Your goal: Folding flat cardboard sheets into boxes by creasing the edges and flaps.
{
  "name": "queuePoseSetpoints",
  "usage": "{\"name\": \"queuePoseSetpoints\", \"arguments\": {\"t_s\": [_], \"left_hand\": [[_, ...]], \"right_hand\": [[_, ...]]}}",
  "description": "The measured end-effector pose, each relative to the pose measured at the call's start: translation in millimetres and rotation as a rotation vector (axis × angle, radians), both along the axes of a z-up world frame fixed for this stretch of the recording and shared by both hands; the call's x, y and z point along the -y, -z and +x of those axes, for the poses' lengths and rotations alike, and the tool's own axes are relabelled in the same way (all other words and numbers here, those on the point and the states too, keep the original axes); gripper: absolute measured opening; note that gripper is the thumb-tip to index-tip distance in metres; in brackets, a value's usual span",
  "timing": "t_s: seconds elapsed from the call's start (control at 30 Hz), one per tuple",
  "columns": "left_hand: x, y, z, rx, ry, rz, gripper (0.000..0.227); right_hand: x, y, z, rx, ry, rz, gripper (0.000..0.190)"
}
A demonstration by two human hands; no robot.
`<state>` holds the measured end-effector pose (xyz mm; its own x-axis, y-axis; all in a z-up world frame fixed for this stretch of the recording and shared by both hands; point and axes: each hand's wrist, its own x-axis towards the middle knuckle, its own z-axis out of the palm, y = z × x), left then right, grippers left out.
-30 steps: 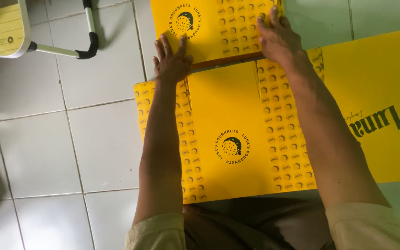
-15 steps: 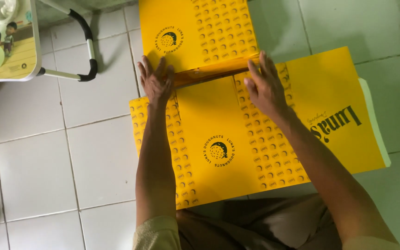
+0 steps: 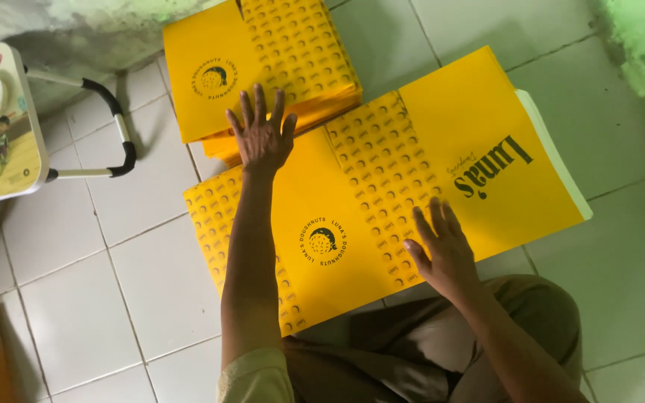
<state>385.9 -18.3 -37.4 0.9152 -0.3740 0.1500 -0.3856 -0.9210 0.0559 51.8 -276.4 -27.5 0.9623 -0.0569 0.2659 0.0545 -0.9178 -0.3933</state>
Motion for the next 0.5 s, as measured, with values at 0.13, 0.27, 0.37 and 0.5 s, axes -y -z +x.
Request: {"name": "queuePoseSetpoints", "arguments": {"t_s": [0.13, 0.27, 0.37, 0.5], "left_hand": [[6.3, 31.1, -3.4, -0.14, -0.041, 0.153, 0.055], [11.8, 24.4, -4.1, -0.367, -0.14, 0.074, 0.071], [10.2, 17.7, -9.8, -0.392, -0.125, 0.086, 0.068], [11.1, 17.2, -6.0, -0.386, -0.106, 0.042, 0.069]], "right_hand": [[-6.5, 7.6, 7.9, -0.037, -0.051, 0.061, 0.058], [-0.7, 13.9, 12.4, -0.028, -0.075, -0.012, 0.06], [-2.9, 18.7, 13.4, -0.005, -0.077, -0.016, 0.057], [-13.7, 17.8, 82.3, 0.112, -0.172, -0.108, 0.048]]}}
